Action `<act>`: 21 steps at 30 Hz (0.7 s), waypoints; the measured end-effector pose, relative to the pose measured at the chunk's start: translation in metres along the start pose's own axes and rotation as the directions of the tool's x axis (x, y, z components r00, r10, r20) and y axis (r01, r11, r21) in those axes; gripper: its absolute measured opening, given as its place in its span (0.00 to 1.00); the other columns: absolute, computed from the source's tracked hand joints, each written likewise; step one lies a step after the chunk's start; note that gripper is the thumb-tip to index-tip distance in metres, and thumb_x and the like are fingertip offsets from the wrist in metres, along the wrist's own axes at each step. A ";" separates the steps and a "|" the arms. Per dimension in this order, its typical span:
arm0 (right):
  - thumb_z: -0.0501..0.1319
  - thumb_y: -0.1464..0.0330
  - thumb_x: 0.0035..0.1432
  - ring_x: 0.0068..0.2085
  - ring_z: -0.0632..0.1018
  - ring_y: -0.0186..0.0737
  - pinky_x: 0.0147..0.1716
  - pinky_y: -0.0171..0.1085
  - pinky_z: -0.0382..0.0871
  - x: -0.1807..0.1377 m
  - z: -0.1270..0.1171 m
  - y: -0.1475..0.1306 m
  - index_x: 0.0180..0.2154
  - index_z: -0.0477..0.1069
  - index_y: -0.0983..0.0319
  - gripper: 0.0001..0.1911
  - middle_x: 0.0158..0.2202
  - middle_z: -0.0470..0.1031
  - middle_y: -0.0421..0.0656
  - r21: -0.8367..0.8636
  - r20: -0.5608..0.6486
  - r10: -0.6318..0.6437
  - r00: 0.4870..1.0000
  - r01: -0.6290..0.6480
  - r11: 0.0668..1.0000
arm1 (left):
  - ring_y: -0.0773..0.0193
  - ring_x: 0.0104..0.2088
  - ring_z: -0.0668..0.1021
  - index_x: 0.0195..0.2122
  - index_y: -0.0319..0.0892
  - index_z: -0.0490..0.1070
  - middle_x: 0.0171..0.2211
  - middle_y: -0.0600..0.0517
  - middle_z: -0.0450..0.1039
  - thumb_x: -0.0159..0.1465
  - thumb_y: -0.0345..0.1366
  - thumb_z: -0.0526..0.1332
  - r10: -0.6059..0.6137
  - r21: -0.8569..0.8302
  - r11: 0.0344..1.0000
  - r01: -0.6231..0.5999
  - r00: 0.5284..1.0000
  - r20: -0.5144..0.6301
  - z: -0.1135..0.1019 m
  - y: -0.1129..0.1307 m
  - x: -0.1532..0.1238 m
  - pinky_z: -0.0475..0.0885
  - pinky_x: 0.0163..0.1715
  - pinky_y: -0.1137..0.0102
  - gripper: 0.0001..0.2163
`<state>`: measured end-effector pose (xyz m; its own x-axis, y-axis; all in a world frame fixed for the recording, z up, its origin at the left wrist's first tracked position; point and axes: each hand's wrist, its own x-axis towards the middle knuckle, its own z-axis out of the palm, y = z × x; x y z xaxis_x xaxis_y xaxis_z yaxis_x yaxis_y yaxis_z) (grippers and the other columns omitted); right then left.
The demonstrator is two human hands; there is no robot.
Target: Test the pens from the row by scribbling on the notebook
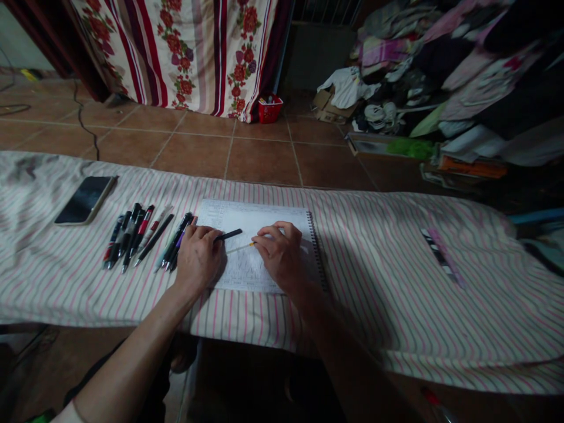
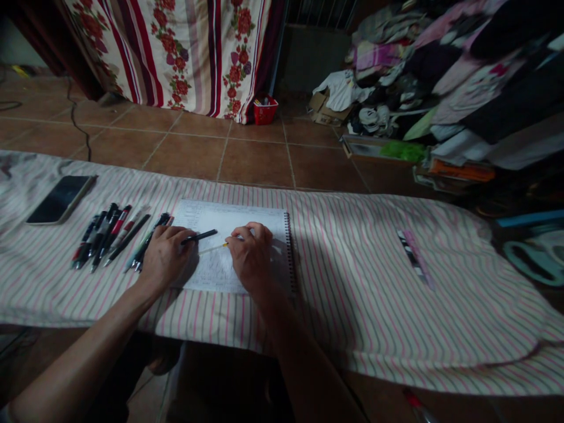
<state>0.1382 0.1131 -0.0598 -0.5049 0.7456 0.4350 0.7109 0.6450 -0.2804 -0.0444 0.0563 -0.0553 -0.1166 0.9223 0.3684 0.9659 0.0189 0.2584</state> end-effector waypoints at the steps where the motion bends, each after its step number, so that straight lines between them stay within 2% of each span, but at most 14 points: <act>1: 0.62 0.69 0.57 0.46 0.64 0.46 0.46 0.46 0.56 0.000 0.001 0.000 0.30 0.77 0.55 0.06 0.38 0.77 0.39 -0.001 0.001 0.001 1.000 -0.001 1.000 | 0.51 0.40 0.70 0.38 0.40 0.76 0.37 0.45 0.76 0.60 0.30 0.55 0.002 0.002 1.000 -0.002 1.000 0.001 0.000 0.000 0.000 0.68 0.43 0.57 0.11; 6: 0.60 0.68 0.59 0.48 0.65 0.44 0.48 0.45 0.56 0.001 0.003 0.001 0.32 0.75 0.57 0.06 0.38 0.77 0.39 -0.019 0.031 0.003 1.000 -0.002 1.000 | 0.50 0.40 0.70 0.37 0.40 0.77 0.36 0.46 0.76 0.59 0.30 0.56 -0.004 0.017 1.000 0.004 1.000 0.004 0.000 0.002 0.002 0.68 0.45 0.57 0.10; 10: 0.58 0.69 0.61 0.47 0.68 0.42 0.51 0.46 0.52 0.001 -0.003 0.002 0.33 0.73 0.58 0.06 0.35 0.77 0.39 -0.003 0.029 -0.013 0.999 0.013 1.000 | 0.51 0.39 0.69 0.36 0.39 0.77 0.35 0.46 0.76 0.59 0.29 0.57 -0.010 0.032 0.999 0.010 1.000 0.015 0.001 0.002 0.004 0.68 0.46 0.57 0.09; 14: 0.57 0.70 0.61 0.46 0.71 0.42 0.55 0.49 0.48 -0.001 -0.011 0.006 0.34 0.72 0.59 0.06 0.34 0.77 0.41 0.000 0.015 0.025 1.000 -0.025 1.000 | 0.50 0.40 0.69 0.39 0.38 0.76 0.36 0.45 0.76 0.59 0.29 0.58 -0.005 0.044 0.999 0.004 1.000 0.010 0.003 0.001 0.003 0.68 0.46 0.57 0.10; 18: 0.56 0.72 0.58 0.42 0.72 0.43 0.49 0.43 0.59 -0.003 -0.017 0.009 0.36 0.72 0.60 0.06 0.33 0.76 0.43 0.106 -0.043 0.085 0.995 -0.080 0.991 | 0.50 0.40 0.69 0.41 0.39 0.76 0.37 0.45 0.75 0.59 0.30 0.58 -0.006 0.049 0.999 0.005 1.000 0.015 0.003 0.004 0.004 0.68 0.44 0.57 0.11; 21: 0.55 0.73 0.56 0.36 0.74 0.41 0.40 0.39 0.65 -0.003 -0.022 0.010 0.37 0.72 0.59 0.10 0.29 0.75 0.42 0.246 -0.039 0.209 0.977 -0.194 0.950 | 0.50 0.39 0.69 0.39 0.38 0.77 0.36 0.44 0.75 0.59 0.30 0.58 -0.008 0.057 0.998 0.007 1.000 0.020 0.003 0.006 0.006 0.68 0.45 0.57 0.10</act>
<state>0.1576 0.1136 -0.0448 -0.3254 0.8570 0.3996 0.6524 0.5094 -0.5612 -0.0384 0.0628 -0.0543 -0.1198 0.9297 0.3482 0.9766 0.0473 0.2097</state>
